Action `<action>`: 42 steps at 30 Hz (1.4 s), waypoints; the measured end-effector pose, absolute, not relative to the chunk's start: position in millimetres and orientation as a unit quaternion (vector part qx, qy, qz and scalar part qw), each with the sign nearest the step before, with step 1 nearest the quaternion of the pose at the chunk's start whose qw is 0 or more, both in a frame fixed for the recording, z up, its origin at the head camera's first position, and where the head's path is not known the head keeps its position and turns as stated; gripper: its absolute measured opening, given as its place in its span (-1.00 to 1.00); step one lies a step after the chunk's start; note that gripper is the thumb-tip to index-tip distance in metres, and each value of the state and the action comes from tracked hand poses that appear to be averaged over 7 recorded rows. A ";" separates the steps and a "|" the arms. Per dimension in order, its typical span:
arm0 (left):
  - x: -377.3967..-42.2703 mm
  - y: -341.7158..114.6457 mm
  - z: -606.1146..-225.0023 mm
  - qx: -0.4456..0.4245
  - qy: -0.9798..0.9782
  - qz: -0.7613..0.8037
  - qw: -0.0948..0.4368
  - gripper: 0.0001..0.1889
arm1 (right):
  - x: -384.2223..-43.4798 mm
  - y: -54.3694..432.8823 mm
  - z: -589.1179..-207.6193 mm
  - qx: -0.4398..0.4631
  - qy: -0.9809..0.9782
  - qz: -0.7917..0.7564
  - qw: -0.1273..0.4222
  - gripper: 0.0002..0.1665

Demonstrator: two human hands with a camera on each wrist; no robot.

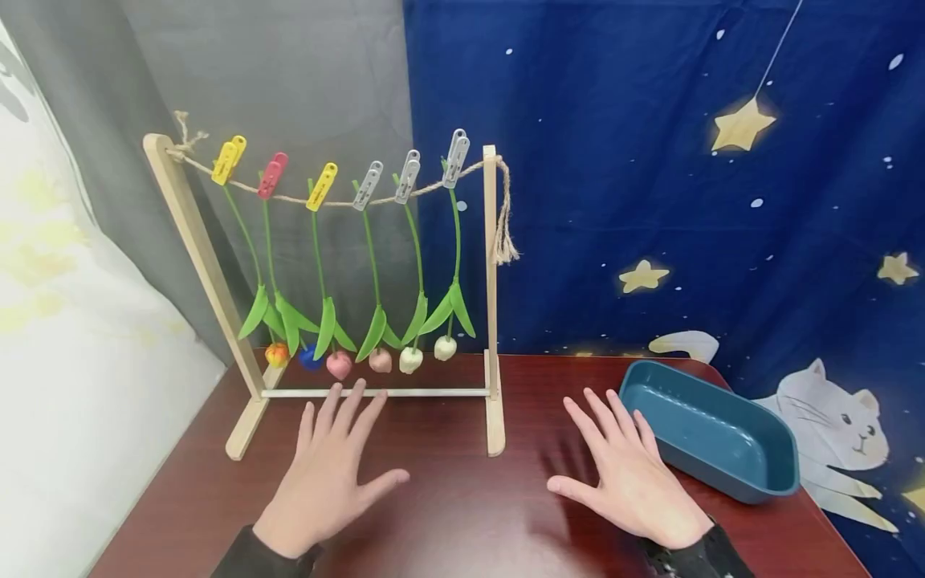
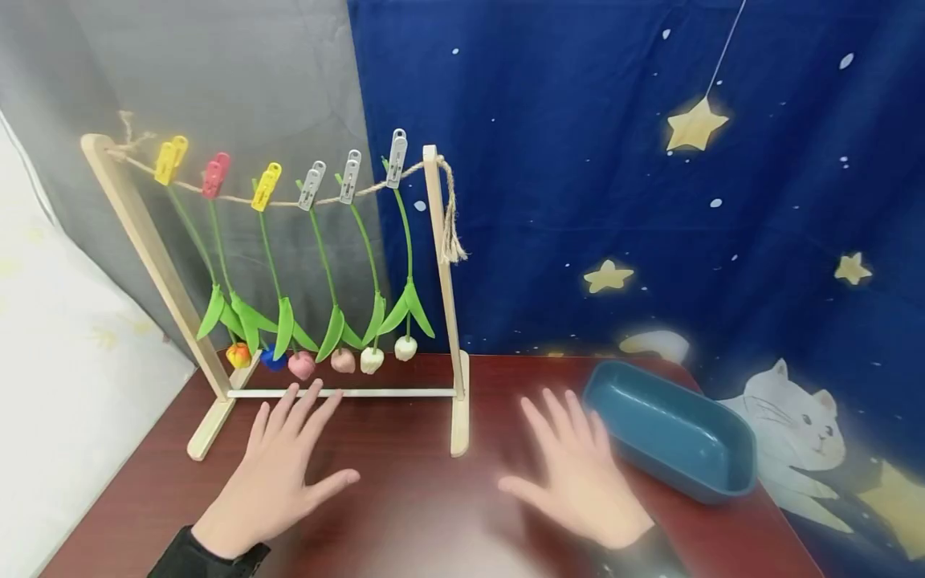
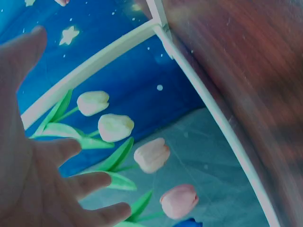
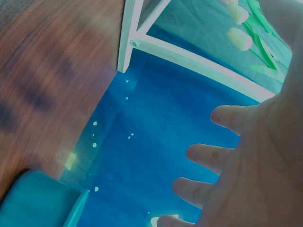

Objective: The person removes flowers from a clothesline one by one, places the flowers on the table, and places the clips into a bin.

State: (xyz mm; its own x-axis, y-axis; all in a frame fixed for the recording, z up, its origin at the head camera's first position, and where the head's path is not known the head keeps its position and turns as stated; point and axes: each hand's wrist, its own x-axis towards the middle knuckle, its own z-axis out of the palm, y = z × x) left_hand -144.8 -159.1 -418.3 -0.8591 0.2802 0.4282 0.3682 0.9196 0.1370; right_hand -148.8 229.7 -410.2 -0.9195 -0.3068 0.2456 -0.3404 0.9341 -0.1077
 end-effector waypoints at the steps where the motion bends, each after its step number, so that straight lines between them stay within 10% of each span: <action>1: -146.7 -161.4 -416.0 -0.170 -0.955 -0.116 0.215 -0.01 | -148.0 229.9 -408.8 0.164 -0.977 0.073 0.110 0.15; 15: -193.7 -246.9 -370.4 -0.081 -0.843 -0.306 0.435 -0.19 | -142.6 233.5 -403.0 0.165 -0.979 0.067 0.099 0.14; 42: -246.8 -305.7 -387.7 0.054 -0.854 -0.353 0.379 -0.55 | -129.9 229.9 -411.3 0.168 -0.978 0.080 0.090 0.09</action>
State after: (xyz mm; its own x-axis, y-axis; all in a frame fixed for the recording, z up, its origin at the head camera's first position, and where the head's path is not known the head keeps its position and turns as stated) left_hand -246.8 -305.7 -387.7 -0.7073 -0.3592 0.6088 0.1759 0.7447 0.6438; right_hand -129.9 229.9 -411.3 -0.9274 -0.3142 0.2028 -0.3429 0.9309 -0.1259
